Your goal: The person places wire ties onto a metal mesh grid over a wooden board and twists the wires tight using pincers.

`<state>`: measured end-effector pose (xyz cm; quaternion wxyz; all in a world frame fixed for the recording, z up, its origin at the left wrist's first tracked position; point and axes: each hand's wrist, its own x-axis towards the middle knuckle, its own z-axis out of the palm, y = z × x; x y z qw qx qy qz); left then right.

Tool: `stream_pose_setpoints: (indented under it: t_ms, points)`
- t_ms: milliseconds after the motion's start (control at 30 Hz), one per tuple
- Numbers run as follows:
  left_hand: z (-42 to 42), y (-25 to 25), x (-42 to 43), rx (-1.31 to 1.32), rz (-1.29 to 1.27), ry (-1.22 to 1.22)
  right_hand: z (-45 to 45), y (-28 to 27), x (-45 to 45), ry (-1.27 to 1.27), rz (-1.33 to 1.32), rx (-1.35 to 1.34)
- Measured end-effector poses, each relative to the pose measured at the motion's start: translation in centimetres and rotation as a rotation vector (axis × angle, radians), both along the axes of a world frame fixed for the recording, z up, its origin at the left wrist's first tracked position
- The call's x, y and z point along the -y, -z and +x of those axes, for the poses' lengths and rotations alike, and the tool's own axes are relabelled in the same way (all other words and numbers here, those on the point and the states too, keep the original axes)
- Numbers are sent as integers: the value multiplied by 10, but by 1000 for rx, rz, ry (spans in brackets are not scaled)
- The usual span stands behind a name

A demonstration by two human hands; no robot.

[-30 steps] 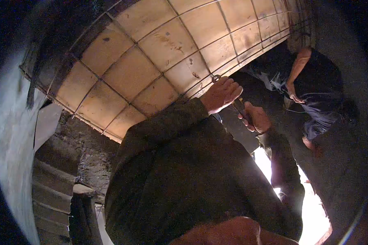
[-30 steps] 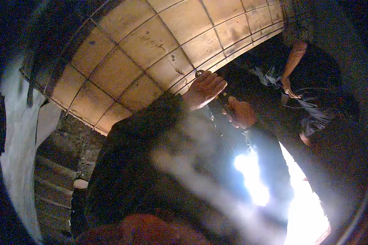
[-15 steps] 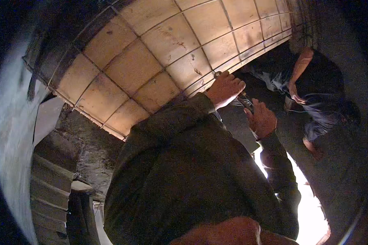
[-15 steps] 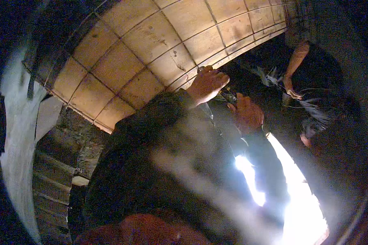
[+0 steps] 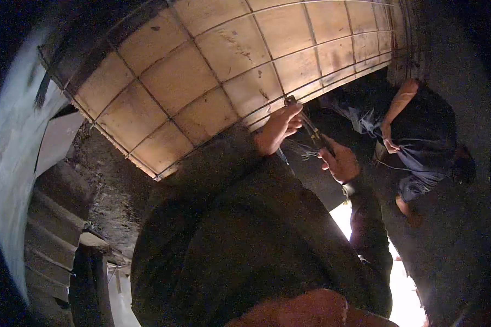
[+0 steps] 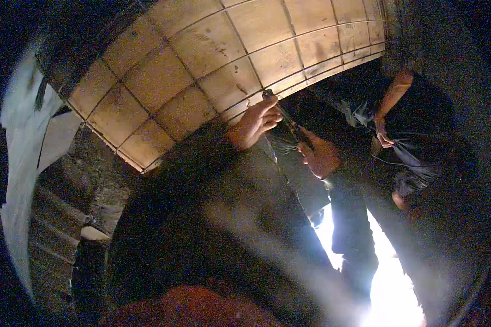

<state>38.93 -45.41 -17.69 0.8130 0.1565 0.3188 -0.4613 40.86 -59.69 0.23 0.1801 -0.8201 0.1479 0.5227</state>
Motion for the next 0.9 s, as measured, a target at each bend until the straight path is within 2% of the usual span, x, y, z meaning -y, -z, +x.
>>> stream_pose_setpoints:
  t_ms: [33, 67, 133, 267, 367, 467, 567, 633, 767, 833, 900]
  points:
    - [5, -5, 10, -59, -77, -119, 4, -1, -1, -119, -44, 19]
    - [7, -7, 16, -59, -78, -126, 6, -1, -1, -126, -45, 19]
    - [9, -11, 22, -64, -151, -268, 11, -2, -1, -368, -149, 124]
    - [8, -13, 26, -113, -207, -346, 15, -6, -5, -399, -96, 230]
    - [7, -13, 34, -135, -224, -399, 17, -4, 3, -593, -179, 266]
    - [8, -14, 40, -163, -225, -448, 21, -5, 1, -642, -172, 295]
    - [11, -16, 42, -163, -220, -511, 22, -19, -19, -681, -303, 233]
    - [12, -19, 42, -192, -179, -485, 17, -24, -25, -748, -313, 360]
    - [13, -16, 41, -170, -152, -461, 15, -13, -5, -711, -263, 338]
    - [13, -16, 40, -188, -134, -419, 22, -16, -3, -407, 13, 203]
    - [12, -15, 38, -180, -159, -435, 16, -7, 7, -488, 33, 281]
